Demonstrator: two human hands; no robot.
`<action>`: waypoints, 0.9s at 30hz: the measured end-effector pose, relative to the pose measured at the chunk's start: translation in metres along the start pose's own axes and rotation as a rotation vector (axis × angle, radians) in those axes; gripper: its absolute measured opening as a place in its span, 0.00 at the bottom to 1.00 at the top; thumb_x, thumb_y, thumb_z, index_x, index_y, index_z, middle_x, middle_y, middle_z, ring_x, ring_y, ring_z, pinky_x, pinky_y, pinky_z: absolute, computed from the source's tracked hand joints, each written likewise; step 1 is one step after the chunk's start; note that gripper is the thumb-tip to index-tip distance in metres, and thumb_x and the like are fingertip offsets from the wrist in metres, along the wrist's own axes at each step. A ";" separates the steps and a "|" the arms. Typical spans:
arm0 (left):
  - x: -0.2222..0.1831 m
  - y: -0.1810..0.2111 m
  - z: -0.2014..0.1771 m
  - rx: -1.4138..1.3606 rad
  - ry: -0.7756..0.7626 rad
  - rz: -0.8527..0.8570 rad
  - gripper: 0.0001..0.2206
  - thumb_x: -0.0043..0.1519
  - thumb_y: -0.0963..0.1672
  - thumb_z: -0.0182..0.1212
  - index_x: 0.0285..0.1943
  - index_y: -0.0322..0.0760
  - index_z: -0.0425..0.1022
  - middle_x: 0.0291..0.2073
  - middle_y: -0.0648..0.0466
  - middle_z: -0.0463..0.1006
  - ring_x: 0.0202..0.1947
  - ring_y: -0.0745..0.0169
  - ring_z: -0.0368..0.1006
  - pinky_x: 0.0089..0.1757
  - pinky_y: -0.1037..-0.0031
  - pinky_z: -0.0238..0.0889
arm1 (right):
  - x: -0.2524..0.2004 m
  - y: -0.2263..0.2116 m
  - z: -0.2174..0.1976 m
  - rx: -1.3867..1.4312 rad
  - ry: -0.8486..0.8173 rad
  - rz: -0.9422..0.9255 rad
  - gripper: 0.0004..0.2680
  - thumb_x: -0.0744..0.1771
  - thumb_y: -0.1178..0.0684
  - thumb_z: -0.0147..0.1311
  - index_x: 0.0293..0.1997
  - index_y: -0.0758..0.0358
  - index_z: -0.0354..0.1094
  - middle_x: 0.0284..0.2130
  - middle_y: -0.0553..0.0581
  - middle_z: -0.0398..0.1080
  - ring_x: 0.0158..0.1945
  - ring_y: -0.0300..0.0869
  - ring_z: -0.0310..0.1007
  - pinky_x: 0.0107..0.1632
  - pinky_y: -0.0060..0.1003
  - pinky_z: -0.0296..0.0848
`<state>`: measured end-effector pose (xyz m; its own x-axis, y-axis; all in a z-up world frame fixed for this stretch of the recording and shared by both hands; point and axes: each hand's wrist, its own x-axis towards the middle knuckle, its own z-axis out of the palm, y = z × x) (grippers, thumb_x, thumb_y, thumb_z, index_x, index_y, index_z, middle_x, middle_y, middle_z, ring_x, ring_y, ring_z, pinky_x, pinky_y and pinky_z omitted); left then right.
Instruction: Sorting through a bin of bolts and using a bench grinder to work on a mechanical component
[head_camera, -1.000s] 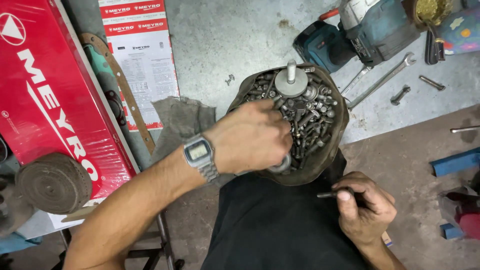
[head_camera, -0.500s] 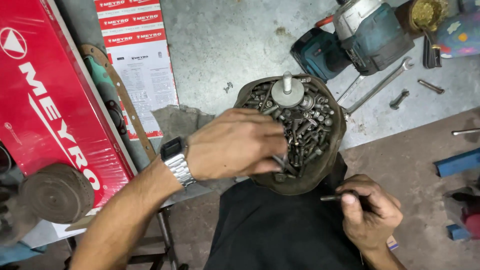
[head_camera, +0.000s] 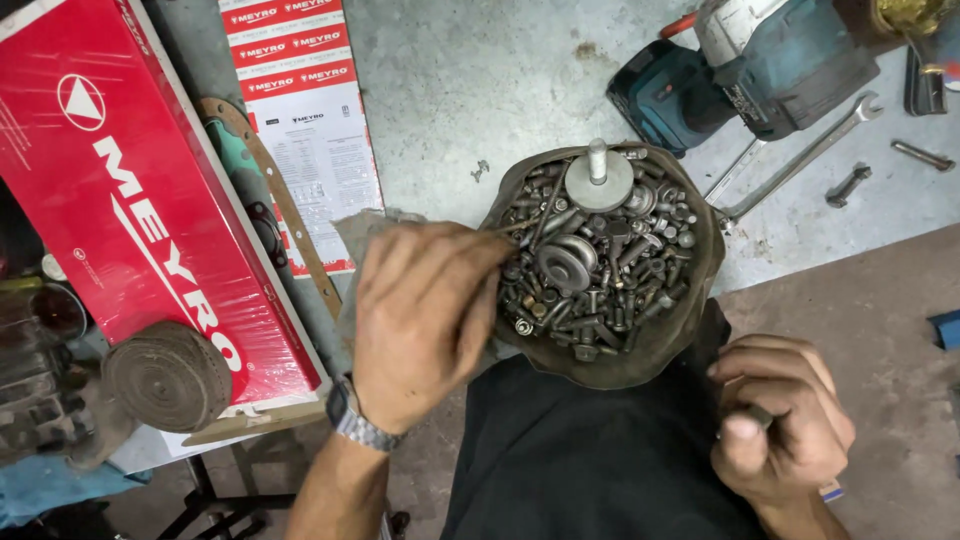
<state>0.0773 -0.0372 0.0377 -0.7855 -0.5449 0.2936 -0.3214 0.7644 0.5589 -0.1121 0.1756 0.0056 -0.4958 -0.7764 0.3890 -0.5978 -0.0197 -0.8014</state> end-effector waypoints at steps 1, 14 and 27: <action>-0.010 0.004 0.005 0.073 -0.021 -0.012 0.11 0.63 0.39 0.61 0.54 0.33 0.73 0.45 0.50 0.83 0.51 0.48 0.73 0.57 0.50 0.60 | 0.008 -0.003 -0.001 -0.089 -0.050 -0.192 0.15 0.67 0.47 0.39 0.22 0.67 0.53 0.24 0.71 0.68 0.30 0.59 0.71 0.40 0.50 0.74; -0.054 0.008 0.031 -0.215 0.165 -0.237 0.16 0.69 0.40 0.47 0.65 0.25 0.59 0.57 0.46 0.77 0.62 0.41 0.67 0.64 0.53 0.60 | 0.084 -0.013 0.031 -0.340 -0.773 -0.609 0.10 0.68 0.48 0.51 0.36 0.66 0.69 0.51 0.63 0.73 0.62 0.55 0.69 0.63 0.49 0.64; -0.040 0.069 0.048 -0.047 0.074 -0.110 0.22 0.60 0.46 0.53 0.56 0.19 0.71 0.54 0.32 0.75 0.64 0.29 0.63 0.65 0.44 0.51 | 0.102 -0.027 0.019 -0.259 -0.608 -0.475 0.14 0.69 0.47 0.38 0.31 0.67 0.63 0.51 0.67 0.71 0.58 0.61 0.69 0.61 0.54 0.68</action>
<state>0.0616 0.0535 0.0274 -0.7054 -0.6496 0.2836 -0.3769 0.6826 0.6261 -0.1342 0.0851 0.0585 0.2320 -0.9296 0.2863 -0.8218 -0.3448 -0.4537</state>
